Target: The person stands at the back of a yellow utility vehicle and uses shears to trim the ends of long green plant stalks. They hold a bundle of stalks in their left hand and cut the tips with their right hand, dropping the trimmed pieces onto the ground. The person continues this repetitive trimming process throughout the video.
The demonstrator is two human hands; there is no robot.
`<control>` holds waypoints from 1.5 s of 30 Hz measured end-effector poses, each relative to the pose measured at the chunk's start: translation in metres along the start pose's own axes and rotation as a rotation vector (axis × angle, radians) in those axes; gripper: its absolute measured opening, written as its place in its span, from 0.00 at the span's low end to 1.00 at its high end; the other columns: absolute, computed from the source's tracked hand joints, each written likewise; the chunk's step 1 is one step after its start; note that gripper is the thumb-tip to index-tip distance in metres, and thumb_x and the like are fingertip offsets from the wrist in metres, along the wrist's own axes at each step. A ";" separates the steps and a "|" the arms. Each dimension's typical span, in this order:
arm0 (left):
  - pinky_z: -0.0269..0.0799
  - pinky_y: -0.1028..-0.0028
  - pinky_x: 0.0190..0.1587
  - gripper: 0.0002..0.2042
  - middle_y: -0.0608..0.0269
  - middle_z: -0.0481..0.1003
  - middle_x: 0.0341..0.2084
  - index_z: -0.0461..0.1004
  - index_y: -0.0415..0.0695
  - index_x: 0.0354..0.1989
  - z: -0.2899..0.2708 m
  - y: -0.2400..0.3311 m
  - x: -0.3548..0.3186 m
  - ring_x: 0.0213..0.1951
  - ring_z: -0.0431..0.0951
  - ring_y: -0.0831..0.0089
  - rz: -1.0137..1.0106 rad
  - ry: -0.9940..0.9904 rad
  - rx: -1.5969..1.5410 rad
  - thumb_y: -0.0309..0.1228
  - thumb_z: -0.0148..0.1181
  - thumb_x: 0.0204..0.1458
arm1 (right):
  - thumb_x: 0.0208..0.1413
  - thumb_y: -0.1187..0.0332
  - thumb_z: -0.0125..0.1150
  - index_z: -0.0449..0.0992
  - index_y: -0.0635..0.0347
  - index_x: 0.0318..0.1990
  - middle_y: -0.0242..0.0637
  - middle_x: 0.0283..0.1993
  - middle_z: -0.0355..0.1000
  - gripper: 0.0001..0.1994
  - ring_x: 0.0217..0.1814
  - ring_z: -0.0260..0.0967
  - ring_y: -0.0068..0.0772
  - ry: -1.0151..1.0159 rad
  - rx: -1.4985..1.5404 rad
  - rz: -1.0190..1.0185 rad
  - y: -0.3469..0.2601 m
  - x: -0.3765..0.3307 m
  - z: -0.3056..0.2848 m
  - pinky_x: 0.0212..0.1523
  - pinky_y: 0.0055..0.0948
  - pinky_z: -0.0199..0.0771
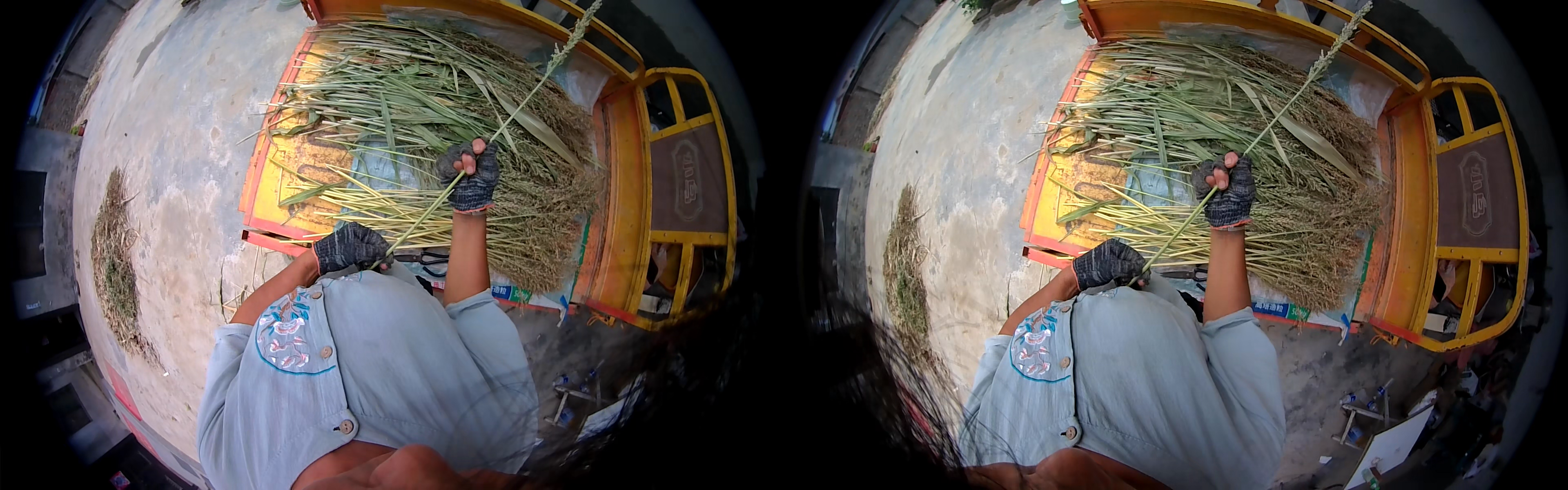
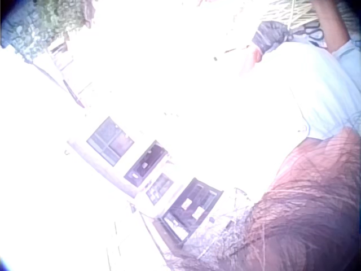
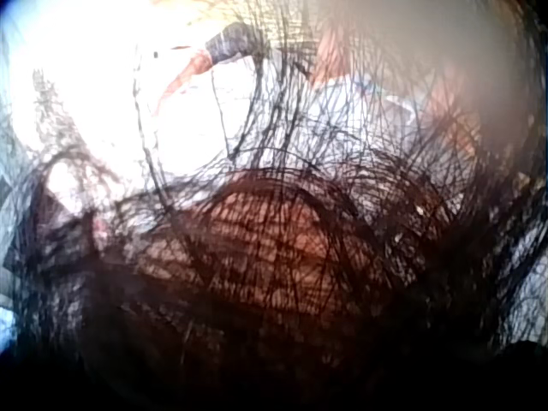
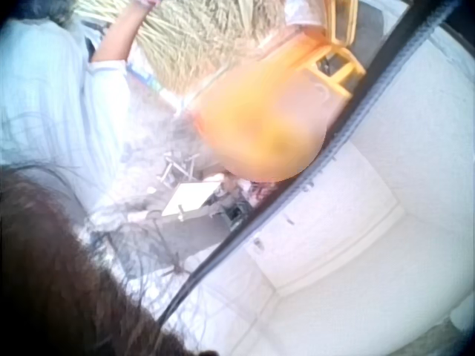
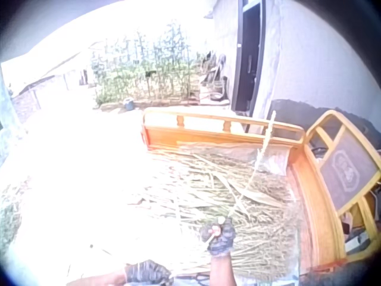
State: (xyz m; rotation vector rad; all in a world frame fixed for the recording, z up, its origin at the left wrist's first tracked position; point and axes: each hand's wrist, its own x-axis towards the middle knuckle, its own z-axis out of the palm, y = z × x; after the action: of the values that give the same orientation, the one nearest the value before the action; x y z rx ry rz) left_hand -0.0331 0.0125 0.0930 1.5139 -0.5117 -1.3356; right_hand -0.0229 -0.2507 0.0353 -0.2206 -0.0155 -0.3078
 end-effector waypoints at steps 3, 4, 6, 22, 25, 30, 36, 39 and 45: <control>0.67 0.80 0.27 0.09 0.63 0.76 0.21 0.77 0.37 0.27 -0.001 0.001 0.001 0.24 0.72 0.80 -0.034 -0.016 -0.016 0.31 0.55 0.46 | 0.60 0.59 0.41 0.64 0.55 0.31 0.28 0.13 0.56 0.12 0.16 0.51 0.23 -0.028 0.000 0.025 0.000 0.000 -0.003 0.25 0.22 0.59; 0.67 0.80 0.27 0.09 0.63 0.76 0.20 0.77 0.37 0.27 -0.002 0.001 0.002 0.24 0.72 0.80 -0.032 -0.017 0.006 0.31 0.55 0.46 | 0.60 0.59 0.41 0.64 0.55 0.31 0.28 0.13 0.56 0.12 0.16 0.51 0.23 -0.068 0.031 0.052 0.001 0.001 0.001 0.25 0.22 0.59; 0.67 0.80 0.27 0.09 0.63 0.76 0.20 0.77 0.37 0.27 -0.002 0.003 0.003 0.23 0.73 0.80 -0.028 -0.015 0.086 0.31 0.54 0.47 | 0.60 0.58 0.40 0.64 0.54 0.31 0.28 0.13 0.56 0.12 0.16 0.50 0.23 -0.150 0.093 0.106 0.000 0.002 0.010 0.25 0.22 0.59; 0.68 0.77 0.30 0.10 0.61 0.74 0.18 0.74 0.36 0.24 0.001 0.005 0.008 0.23 0.73 0.77 0.050 0.015 0.167 0.29 0.51 0.49 | 0.59 0.56 0.40 0.67 0.48 0.29 0.24 0.12 0.57 0.13 0.13 0.44 0.20 -0.400 0.099 0.088 0.000 0.010 0.035 0.15 0.24 0.45; 0.67 0.77 0.31 0.09 0.62 0.74 0.19 0.74 0.36 0.24 -0.003 -0.001 0.010 0.24 0.72 0.78 0.020 -0.035 0.087 0.29 0.52 0.49 | 0.58 0.53 0.41 0.68 0.48 0.27 0.23 0.11 0.57 0.14 0.12 0.44 0.20 -0.448 0.112 0.100 0.000 0.008 0.050 0.12 0.25 0.43; 0.67 0.78 0.31 0.09 0.63 0.73 0.20 0.73 0.36 0.27 -0.003 -0.006 0.015 0.25 0.72 0.79 0.054 -0.031 0.049 0.30 0.52 0.50 | 0.58 0.52 0.41 0.68 0.47 0.26 0.23 0.11 0.57 0.15 0.11 0.43 0.20 -0.584 0.086 0.127 0.001 0.008 0.070 0.12 0.23 0.42; 0.68 0.78 0.32 0.10 0.63 0.72 0.20 0.71 0.36 0.29 -0.025 -0.007 0.019 0.25 0.72 0.79 0.075 0.047 0.095 0.31 0.49 0.53 | 0.57 0.52 0.43 0.67 0.47 0.25 0.23 0.12 0.57 0.14 0.14 0.48 0.21 -0.394 -0.143 -0.029 -0.013 0.002 0.057 0.16 0.26 0.47; 0.67 0.78 0.31 0.10 0.62 0.72 0.20 0.71 0.36 0.26 -0.030 -0.013 0.020 0.24 0.71 0.79 0.112 0.158 0.389 0.29 0.48 0.53 | 0.56 0.54 0.44 0.67 0.47 0.26 0.23 0.13 0.57 0.12 0.16 0.49 0.21 -0.334 -0.076 -0.062 -0.015 -0.005 0.046 0.18 0.27 0.48; 0.69 0.73 0.27 0.11 0.60 0.73 0.16 0.73 0.38 0.25 -0.043 -0.085 0.021 0.20 0.74 0.73 -0.114 0.389 0.302 0.32 0.48 0.52 | 0.58 0.55 0.41 0.67 0.48 0.29 0.24 0.14 0.60 0.12 0.17 0.49 0.22 -0.467 -0.203 -0.051 -0.035 -0.011 0.073 0.19 0.28 0.48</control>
State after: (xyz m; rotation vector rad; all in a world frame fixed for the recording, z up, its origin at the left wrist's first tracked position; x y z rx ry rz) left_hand -0.0132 0.0462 0.0035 2.0228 -0.3918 -1.0396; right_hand -0.0423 -0.2644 0.1131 -0.4909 -0.4537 -0.3035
